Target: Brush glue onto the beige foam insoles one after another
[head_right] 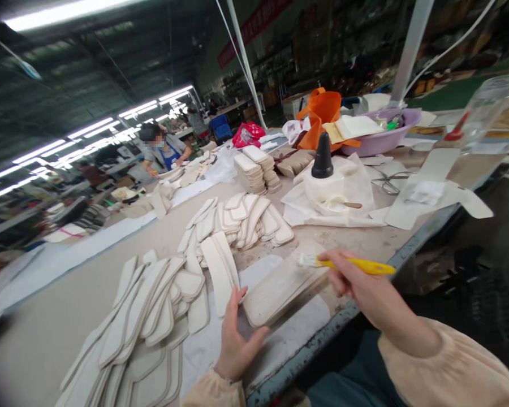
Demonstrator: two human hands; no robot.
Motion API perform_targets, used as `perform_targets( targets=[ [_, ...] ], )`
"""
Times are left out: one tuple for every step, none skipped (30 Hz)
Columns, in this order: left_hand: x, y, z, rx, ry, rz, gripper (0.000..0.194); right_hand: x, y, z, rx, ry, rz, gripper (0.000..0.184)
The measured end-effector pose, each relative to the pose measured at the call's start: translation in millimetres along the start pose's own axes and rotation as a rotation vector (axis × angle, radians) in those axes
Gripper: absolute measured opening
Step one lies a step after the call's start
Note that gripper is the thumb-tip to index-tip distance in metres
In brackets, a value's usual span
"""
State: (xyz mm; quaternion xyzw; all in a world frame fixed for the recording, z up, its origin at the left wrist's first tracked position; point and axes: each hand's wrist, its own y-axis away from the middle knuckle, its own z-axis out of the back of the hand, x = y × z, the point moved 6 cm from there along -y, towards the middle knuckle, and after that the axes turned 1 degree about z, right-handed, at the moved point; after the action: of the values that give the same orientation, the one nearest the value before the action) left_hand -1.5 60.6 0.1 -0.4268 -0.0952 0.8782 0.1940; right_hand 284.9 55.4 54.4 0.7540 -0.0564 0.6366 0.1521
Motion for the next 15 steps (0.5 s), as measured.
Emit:
perform_targets(
  targets=[
    [-1.1, 0.9, 3.4, 0.008, -0.016, -0.018, 0.091, 3.2, 1.3, 9.8, -0.048, -0.061, 0.022, 0.035],
    [-0.7, 1.4, 8.3, 0.008, -0.043, -0.029, 0.090, 4.7, 2.6, 18.3, -0.095, -0.106, 0.037, 0.033],
    [1.3, 1.1, 15.0, -0.008, -0.086, -0.029, 0.085, 4.8, 3.7, 25.2, -0.138, -0.138, 0.047, 0.031],
    [4.9, -0.1, 23.1, -0.036, -0.148, -0.020, 0.078, 4.0, 4.4, 30.8, -0.177, -0.159, 0.057, 0.029],
    [9.6, -2.0, 31.8, -0.066, -0.226, -0.007, 0.069, 2.5, 4.8, 35.1, -0.209, -0.173, 0.063, 0.027],
    [15.1, -4.6, 40.1, -0.089, -0.308, 0.008, 0.059, 0.7, 4.9, 38.0, -0.230, -0.183, 0.070, 0.025],
    [20.7, -7.7, 47.0, -0.097, -0.383, 0.015, 0.051, -1.2, 4.9, 39.8, -0.239, -0.189, 0.076, 0.023],
    [26.0, -11.0, 52.3, -0.087, -0.436, 0.011, 0.043, -2.8, 4.7, 40.9, -0.241, -0.188, 0.083, 0.022],
    [30.8, -14.3, 55.8, -0.062, -0.463, 0.002, 0.037, -4.1, 4.7, 41.5, -0.237, -0.181, 0.090, 0.021],
    [35.0, -17.3, 58.1, -0.031, -0.471, -0.010, 0.031, -5.3, 4.6, 41.6, -0.226, -0.169, 0.092, 0.020],
    [38.3, -19.8, 59.9, -0.003, -0.466, -0.020, 0.027, -6.4, 4.7, 41.9, -0.217, -0.157, 0.094, 0.021],
    [40.6, -21.9, 61.3, 0.020, -0.458, -0.031, 0.023, -7.2, 4.9, 42.5, -0.210, -0.149, 0.096, 0.021],
    [41.9, -23.7, 62.4, 0.042, -0.452, -0.041, 0.021, -7.9, 5.1, 43.2, -0.203, -0.149, 0.097, 0.021],
    [42.6, -25.4, 63.3, 0.062, -0.446, -0.051, 0.021, -8.5, 5.2, 44.3, -0.201, -0.154, 0.099, 0.020],
    [42.8, -27.0, 64.0, 0.083, -0.440, -0.058, 0.021, -8.8, 5.3, 45.4, -0.198, -0.163, 0.103, 0.020]
  ],
)
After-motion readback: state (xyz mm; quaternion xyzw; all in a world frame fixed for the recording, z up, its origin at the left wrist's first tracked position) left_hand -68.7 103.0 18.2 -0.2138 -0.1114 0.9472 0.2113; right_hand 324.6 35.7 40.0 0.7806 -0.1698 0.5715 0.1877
